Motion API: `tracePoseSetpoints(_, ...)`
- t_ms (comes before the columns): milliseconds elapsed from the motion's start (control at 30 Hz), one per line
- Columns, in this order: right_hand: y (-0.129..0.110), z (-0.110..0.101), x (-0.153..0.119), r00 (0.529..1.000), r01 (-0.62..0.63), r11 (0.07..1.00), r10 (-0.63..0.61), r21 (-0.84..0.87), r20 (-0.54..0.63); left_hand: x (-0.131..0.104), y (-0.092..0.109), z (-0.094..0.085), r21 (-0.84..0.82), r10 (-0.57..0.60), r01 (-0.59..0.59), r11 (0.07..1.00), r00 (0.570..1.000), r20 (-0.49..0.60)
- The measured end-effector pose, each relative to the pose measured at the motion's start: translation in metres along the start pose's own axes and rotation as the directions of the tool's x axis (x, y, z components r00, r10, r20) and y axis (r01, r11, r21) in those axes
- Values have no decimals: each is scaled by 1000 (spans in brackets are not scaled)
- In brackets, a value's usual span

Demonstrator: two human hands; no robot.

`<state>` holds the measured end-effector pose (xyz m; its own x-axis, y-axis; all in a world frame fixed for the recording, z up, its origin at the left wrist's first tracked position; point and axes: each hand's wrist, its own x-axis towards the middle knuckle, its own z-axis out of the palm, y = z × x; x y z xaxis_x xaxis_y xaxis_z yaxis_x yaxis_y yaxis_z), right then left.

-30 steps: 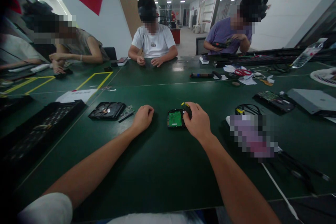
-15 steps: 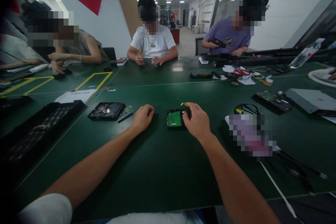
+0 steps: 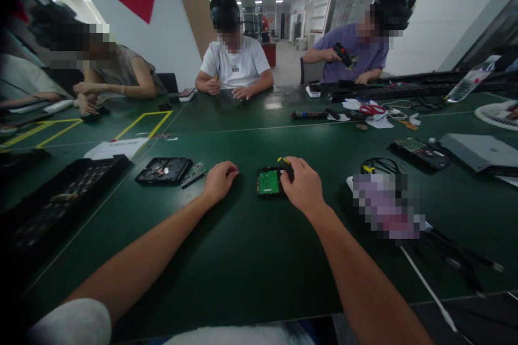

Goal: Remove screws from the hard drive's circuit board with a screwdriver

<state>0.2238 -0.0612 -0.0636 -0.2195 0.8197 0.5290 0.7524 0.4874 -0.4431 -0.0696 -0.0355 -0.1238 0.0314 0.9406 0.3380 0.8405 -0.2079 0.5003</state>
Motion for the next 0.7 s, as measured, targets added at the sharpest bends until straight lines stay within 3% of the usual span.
tracePoseSetpoints(233,-12,-6,-2,999,-13,999,15,38,-53,-3,11,-7,-176,-44,6,984,976,-211)
tracePoseSetpoints(333,-22,-8,-6,999,3,999,-6,52,54,-14,32,-8,-259,-30,-36,965,969,-246)
tracePoseSetpoints(433,-27,-6,-9,980,115,991,-124,70,156,-32,61,-1,-407,8,-86,909,982,-189)
tracePoseSetpoints(533,-31,-1,-10,955,198,979,-204,49,217,-47,85,8,-553,17,-65,831,996,-91)
tracePoseSetpoints(700,-40,9,-14,927,263,964,-259,22,269,-49,88,13,-649,-27,-38,760,996,-91)
